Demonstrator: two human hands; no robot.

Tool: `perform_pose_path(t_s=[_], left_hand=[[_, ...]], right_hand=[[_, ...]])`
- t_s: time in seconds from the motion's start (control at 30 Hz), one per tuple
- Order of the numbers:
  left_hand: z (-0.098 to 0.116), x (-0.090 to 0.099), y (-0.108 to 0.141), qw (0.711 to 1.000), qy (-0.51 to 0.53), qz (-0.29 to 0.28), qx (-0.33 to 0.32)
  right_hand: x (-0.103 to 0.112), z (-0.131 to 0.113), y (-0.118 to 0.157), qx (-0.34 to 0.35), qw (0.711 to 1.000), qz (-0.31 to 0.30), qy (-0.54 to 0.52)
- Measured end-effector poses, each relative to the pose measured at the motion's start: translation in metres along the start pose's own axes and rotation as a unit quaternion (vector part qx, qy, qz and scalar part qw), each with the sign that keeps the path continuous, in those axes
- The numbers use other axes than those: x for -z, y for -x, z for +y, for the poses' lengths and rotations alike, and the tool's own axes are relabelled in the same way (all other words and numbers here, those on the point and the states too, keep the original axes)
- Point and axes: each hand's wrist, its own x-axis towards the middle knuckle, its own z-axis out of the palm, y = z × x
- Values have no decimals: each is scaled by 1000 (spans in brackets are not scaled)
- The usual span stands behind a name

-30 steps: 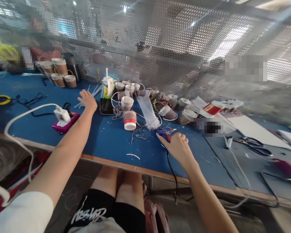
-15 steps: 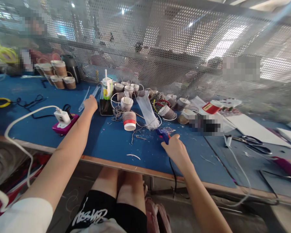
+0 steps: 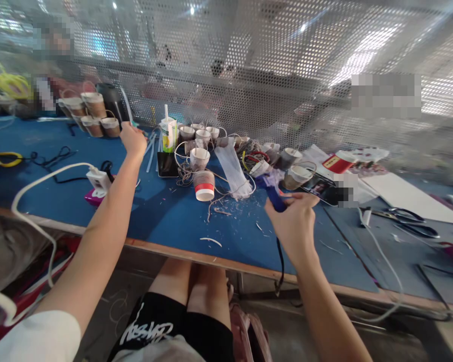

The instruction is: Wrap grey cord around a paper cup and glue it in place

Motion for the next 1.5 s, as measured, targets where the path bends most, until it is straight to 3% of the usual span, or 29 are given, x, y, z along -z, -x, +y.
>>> perform_pose_path(t_s=[0.07, 0.13, 0.27, 0.4, 0.53, 0.73, 0.83, 1.03, 1.1, 1.23, 1.3, 1.5], left_hand=[[5, -12, 5, 997, 72, -15, 3], [7, -25, 16, 992, 109, -68, -10], [-2, -54, 62, 949, 178, -248, -74], [-16, -71, 114, 926, 160, -314, -137], [-27, -65, 146, 887, 146, -311, -307], [-48, -41, 159, 814, 167, -343, -439], [-52, -33, 159, 787, 126, -322, -511], [-46, -26, 157, 770, 53, -233, -592], [-45, -25, 155, 739, 35, -214, -637], [-42, -20, 153, 640, 4, -212, -738], [-41, -18, 155, 609, -7, -217, -763], [-39, -16, 164, 620, -18, -204, -758]], right_hand=[[-7, -2, -8, 56, 993, 79, -65], [-11, -8, -20, 92, 986, 114, -83], [-13, -25, -43, 110, 992, 64, -17], [-23, -36, -52, 116, 993, 0, 15], [-44, -29, -46, 131, 990, -40, 7], [-59, -17, -34, 128, 990, -62, 17], [-60, -20, -28, 117, 991, -59, -17], [-60, -26, -17, 102, 993, -61, -7], [-61, -27, -15, 106, 992, -70, 24], [-65, -28, -12, 122, 983, -116, 68], [-66, -29, -10, 137, 980, -126, 74], [-66, -29, -6, 154, 974, -146, 80]])
